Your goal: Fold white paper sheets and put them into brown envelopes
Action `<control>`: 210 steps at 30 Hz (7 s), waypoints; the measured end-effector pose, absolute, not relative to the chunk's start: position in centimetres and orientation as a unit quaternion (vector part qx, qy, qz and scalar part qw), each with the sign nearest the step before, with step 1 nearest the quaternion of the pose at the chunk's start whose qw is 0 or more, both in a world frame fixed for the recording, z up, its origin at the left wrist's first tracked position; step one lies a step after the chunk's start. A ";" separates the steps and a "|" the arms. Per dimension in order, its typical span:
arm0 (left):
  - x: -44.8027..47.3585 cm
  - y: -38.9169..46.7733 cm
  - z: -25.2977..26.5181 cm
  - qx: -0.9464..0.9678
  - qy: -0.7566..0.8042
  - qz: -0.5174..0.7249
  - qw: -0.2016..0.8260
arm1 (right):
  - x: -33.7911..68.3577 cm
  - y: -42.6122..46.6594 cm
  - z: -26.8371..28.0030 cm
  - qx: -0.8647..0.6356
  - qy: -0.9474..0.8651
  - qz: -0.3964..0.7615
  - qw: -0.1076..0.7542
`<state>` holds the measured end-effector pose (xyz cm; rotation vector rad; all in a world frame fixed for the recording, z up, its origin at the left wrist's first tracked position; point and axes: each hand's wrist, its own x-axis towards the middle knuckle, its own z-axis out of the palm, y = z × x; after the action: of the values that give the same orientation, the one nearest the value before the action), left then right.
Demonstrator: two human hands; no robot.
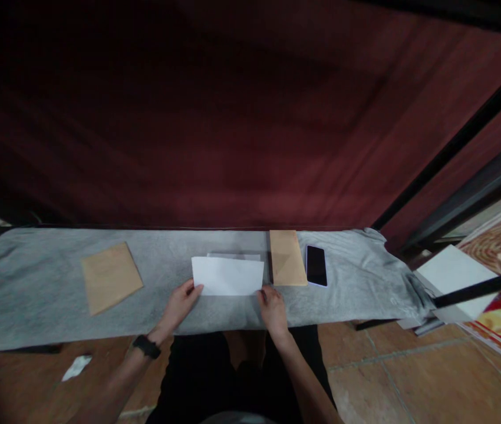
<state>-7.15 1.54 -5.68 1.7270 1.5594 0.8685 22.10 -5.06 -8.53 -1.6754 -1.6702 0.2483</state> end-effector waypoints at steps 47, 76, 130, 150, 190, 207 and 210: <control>3.9 4.8 -7.7 0.827 0.512 0.200 0.114 | 16.0 -0.5 -8.8 -0.640 -0.756 0.012 0.141; -3.4 3.0 -8.6 0.774 0.615 0.150 -0.019 | 16.9 4.9 -9.0 -0.663 -0.729 -0.007 0.167; -0.8 -4.2 -6.6 0.878 0.447 0.169 0.004 | 19.4 -2.1 -6.6 -0.597 -0.663 0.179 0.416; 0.5 2.2 -7.9 0.865 0.482 0.126 0.061 | 16.9 -5.7 -8.8 -0.563 -0.798 -0.006 0.214; -5.9 2.8 -8.6 0.833 0.540 0.123 -0.018 | 16.7 -5.8 -8.9 -0.575 -0.785 0.004 0.231; -6.3 -3.2 -8.7 0.915 0.375 0.145 -0.018 | 17.0 -6.0 -8.0 -0.573 -0.790 0.014 0.218; -6.1 -3.4 -8.5 0.916 0.375 0.140 -0.018 | 17.0 -6.0 -7.7 -0.572 -0.792 0.023 0.214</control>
<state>-6.08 -3.44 -8.48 2.9122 1.1919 0.4447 16.99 -6.05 -7.70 -1.5853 -2.1961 0.0648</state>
